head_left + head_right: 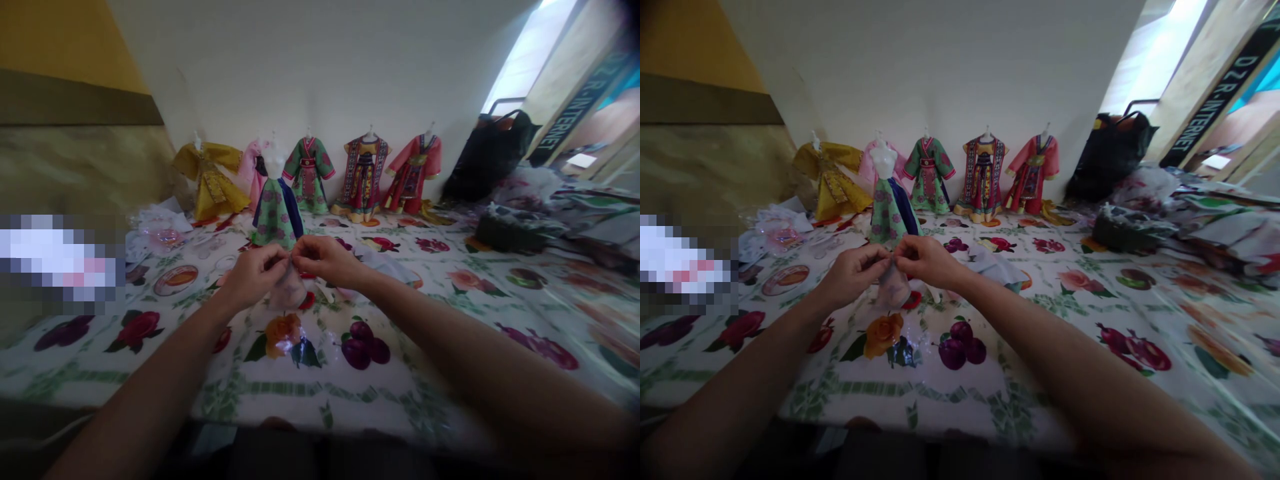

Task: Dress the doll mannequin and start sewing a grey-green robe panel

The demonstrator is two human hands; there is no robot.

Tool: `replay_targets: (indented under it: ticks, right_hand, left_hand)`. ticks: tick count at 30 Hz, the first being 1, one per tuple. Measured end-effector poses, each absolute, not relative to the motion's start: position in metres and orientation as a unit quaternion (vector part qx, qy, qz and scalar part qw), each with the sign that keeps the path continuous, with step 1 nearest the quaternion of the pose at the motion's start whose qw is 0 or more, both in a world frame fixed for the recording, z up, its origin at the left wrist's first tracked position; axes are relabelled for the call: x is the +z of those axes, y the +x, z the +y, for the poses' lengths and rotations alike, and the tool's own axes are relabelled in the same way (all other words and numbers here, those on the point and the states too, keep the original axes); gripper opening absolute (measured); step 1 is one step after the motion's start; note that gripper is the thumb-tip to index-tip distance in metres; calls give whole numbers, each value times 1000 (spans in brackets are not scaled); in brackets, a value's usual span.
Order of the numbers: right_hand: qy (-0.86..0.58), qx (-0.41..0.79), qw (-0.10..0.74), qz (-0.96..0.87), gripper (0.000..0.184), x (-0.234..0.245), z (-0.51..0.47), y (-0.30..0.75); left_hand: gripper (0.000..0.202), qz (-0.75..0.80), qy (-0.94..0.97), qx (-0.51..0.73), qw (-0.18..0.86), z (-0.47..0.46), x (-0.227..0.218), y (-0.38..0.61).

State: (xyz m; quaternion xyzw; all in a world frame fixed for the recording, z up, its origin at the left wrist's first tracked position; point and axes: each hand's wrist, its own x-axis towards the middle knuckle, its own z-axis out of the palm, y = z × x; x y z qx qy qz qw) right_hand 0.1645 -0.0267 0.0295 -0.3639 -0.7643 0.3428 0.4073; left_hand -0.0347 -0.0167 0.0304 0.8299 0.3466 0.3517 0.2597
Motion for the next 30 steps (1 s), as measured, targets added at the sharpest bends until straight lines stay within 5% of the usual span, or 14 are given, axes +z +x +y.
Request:
replay_targets:
  ticks: [30]
  right_hand:
    - [-368,335,403,-768,4,36,-30,165]
  left_hand:
    - [15,341,821,368,274,-19,36,-32]
